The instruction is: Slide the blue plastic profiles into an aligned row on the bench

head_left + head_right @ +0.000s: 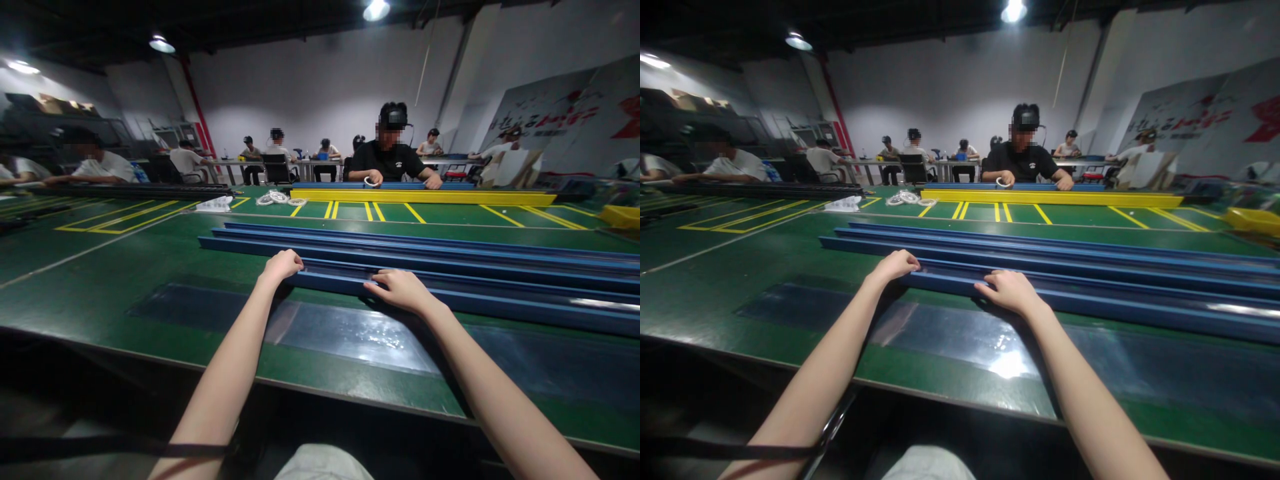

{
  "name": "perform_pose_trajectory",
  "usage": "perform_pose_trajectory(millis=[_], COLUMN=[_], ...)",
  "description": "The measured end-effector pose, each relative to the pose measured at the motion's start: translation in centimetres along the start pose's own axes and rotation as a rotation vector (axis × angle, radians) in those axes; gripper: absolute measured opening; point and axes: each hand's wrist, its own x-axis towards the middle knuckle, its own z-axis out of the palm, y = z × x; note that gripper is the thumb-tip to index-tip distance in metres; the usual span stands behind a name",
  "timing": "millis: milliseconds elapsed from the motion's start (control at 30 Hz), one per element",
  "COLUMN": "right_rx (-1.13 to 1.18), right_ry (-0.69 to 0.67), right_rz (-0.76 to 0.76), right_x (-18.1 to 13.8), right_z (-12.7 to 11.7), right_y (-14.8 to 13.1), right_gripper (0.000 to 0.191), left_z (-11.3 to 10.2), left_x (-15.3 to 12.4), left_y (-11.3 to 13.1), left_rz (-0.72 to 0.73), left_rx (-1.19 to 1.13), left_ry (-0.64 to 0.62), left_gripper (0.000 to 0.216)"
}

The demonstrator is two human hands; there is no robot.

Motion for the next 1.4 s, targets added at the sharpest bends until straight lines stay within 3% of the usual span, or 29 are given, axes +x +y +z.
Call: perform_pose_trajectory(millis=[333, 800, 967, 1400], right_rx=[0.009, 0.018, 0.015, 0.03], right_ry=[-0.014, -0.025, -0.022, -0.026], right_rz=[0.014, 0.016, 0.023, 0.028], right_x=[0.1, -0.1, -0.1, -0.1], right_z=[0.0, -0.2, -0.3, -0.2], right_y=[0.0, -0.1, -0.2, -0.1], right_gripper=[0.054, 0.055, 0.054, 0.054], left_z=[0.0, 0.0, -0.1, 0.1], left_x=[0.2, 0.0, -0.5, -1.9], left_y=[-0.3, 0.6, 1.1, 3.3], left_rz=[-0.149, -0.155, -0.096, 0.226], left_rx=[-0.013, 0.045, 0.039, 0.011], left_ry=[0.049, 0.053, 0.083, 0.031], left_gripper=[0.035, 0.035, 0.031, 0.048])
